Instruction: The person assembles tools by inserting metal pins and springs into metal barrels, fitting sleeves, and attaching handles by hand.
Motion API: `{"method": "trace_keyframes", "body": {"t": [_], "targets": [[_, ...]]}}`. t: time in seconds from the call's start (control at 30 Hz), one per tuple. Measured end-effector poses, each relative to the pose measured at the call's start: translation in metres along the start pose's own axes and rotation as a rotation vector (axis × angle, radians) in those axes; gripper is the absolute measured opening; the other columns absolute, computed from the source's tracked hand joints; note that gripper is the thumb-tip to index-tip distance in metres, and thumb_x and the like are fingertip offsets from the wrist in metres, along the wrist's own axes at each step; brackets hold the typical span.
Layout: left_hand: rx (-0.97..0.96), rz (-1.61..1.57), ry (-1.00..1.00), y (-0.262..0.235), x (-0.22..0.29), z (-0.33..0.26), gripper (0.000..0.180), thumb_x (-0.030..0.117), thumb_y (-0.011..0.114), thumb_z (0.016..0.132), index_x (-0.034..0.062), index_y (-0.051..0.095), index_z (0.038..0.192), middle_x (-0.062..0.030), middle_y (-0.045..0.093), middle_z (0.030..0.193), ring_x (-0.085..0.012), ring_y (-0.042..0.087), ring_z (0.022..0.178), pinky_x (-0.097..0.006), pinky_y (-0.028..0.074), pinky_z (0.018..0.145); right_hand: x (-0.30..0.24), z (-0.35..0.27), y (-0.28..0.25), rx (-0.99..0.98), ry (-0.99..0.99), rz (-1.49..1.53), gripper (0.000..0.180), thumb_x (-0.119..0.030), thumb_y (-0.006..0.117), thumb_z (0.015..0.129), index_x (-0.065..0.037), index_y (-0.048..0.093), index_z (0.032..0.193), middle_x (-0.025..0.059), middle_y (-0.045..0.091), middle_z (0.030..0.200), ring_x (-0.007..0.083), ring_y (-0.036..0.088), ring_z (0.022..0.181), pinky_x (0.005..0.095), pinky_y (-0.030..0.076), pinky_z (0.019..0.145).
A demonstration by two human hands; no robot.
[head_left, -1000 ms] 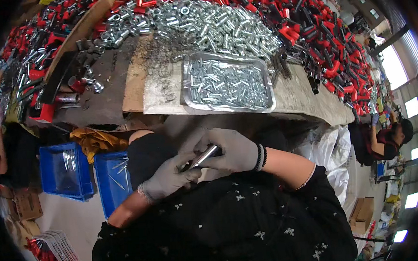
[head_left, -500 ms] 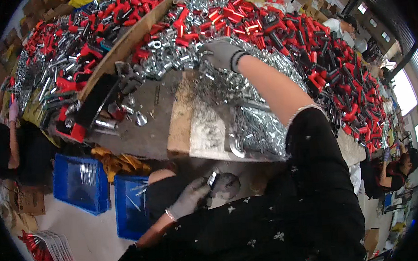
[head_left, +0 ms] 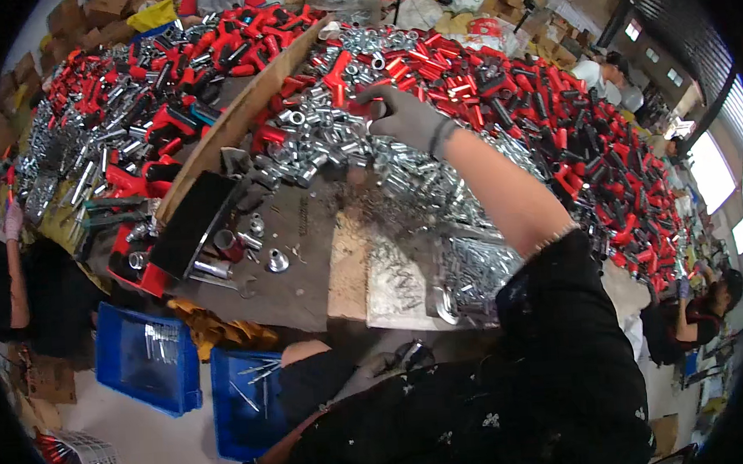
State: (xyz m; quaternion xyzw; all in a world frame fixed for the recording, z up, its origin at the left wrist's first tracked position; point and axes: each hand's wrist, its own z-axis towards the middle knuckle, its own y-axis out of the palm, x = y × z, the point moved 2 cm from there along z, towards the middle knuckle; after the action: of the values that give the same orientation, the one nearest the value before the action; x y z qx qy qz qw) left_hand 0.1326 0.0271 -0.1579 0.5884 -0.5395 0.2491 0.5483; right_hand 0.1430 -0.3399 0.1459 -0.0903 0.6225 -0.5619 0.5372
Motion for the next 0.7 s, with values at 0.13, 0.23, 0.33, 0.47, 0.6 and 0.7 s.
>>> {"method": "trace_keyframes", "body": {"t": [0.13,0.23,0.33,0.47,0.6,0.7], "targets": [[0.048,-0.024,0.053,0.013,0.029,-0.022,0.036,0.019,0.065,0.095,-0.0003,0.058,0.125,-0.0039,0.064,0.108,-0.0125,0.059,0.095,-0.029,0.048,0.085,-0.053,-0.142,-0.022,0.089,0.139,0.512,0.042,-0.016,0.065,0.087,0.003,0.055,0.123,0.0051,0.063,0.1,0.0115,0.058,0.089,0.0274,0.047,0.081],[0.195,-0.132,0.044,0.036,0.066,-0.043,0.032,0.017,0.066,0.093,0.0009,0.058,0.119,-0.0023,0.063,0.091,-0.0102,0.06,0.078,-0.026,0.05,0.069,-0.048,-0.232,-0.005,0.093,0.314,0.862,0.041,-0.026,0.062,0.093,0.002,0.055,0.122,0.0059,0.064,0.1,0.0113,0.059,0.087,0.0268,0.047,0.079],[0.243,-0.232,0.018,0.057,0.084,-0.059,0.035,0.016,0.065,0.093,0.0027,0.055,0.123,-0.0016,0.061,0.086,-0.0088,0.059,0.07,-0.025,0.049,0.06,-0.071,-0.306,0.001,0.139,0.227,0.959,0.041,-0.02,0.06,0.096,0.003,0.052,0.128,0.0083,0.063,0.111,0.0139,0.061,0.098,0.0293,0.049,0.089],[0.138,-0.09,0.086,0.084,0.104,-0.067,0.029,0.02,0.062,0.093,0.0058,0.054,0.116,-0.0042,0.061,0.084,-0.0112,0.058,0.067,-0.025,0.049,0.057,-0.063,-0.38,0.016,0.028,0.16,0.449,0.041,-0.016,0.064,0.09,-0.005,0.054,0.128,0.0097,0.06,0.111,0.0223,0.057,0.107,0.0351,0.046,0.094],[0.002,0.352,0.17,0.109,0.109,-0.069,0.033,0.017,0.069,0.09,0.0017,0.054,0.115,-0.0055,0.065,0.09,-0.0094,0.059,0.074,-0.026,0.049,0.064,-0.076,-0.426,0.022,-0.201,-0.022,-0.015,0.04,-0.018,0.068,0.085,-0.007,0.055,0.121,0.0153,0.058,0.106,0.0339,0.057,0.101,0.042,0.047,0.088],[-0.086,0.749,0.042,0.128,0.111,-0.062,0.037,0.018,0.071,0.09,-0.0015,0.056,0.118,-0.0064,0.065,0.096,-0.0122,0.058,0.078,-0.029,0.049,0.073,-0.076,-0.449,0.019,-0.308,-0.127,-0.142,0.042,-0.026,0.07,0.084,-0.008,0.055,0.119,0.0149,0.059,0.108,0.0345,0.058,0.103,0.0446,0.048,0.086]]}}
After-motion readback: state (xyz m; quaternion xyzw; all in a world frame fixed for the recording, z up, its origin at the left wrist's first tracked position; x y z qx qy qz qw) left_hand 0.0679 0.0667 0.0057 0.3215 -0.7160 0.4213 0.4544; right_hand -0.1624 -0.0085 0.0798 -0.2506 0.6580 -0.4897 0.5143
